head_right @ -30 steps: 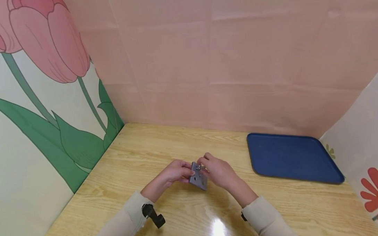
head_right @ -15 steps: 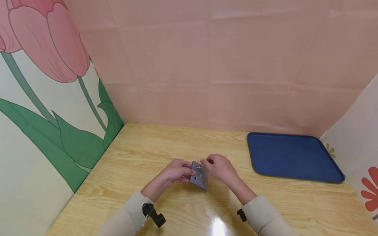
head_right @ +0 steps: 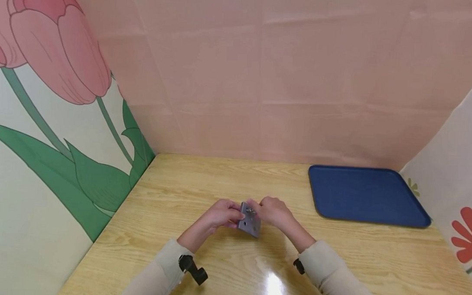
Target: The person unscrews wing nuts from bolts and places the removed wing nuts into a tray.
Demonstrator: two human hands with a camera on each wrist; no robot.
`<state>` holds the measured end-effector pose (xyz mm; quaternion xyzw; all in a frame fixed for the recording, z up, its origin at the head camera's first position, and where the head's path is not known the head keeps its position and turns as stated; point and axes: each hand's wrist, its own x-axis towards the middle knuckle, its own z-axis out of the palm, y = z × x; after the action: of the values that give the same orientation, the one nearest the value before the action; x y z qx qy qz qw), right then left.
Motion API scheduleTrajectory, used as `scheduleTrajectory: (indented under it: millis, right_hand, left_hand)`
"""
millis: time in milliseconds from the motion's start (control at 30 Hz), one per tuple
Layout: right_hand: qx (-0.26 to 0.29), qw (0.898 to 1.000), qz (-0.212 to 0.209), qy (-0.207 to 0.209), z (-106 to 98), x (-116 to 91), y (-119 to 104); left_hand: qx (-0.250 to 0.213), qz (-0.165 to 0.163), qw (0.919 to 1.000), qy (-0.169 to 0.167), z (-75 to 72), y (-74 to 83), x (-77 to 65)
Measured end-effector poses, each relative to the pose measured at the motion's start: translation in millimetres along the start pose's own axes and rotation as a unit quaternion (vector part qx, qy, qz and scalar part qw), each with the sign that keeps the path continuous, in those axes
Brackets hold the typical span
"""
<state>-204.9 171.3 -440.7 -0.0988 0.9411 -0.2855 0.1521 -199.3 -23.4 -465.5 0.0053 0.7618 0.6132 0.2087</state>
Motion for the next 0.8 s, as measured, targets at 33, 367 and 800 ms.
scheduleTrajectory:
  millis: [33,367,800]
  right_hand:
    - [0.001,1.0,0.001,-0.001,0,0,1]
    - [0.047,0.999,0.014,-0.021,3,1,6]
    - [-0.051,0.99,-0.127,0.04,7,1,14]
  left_hand:
    - [0.0,0.0,1.0,0.0,0.3,0.1,0.0]
    - [0.009,0.009,0.9999,0.0,3.4,-2.7,1.4]
    - [0.015,0.003,0.9999,-0.002,0.3,-1.7,-0.9]
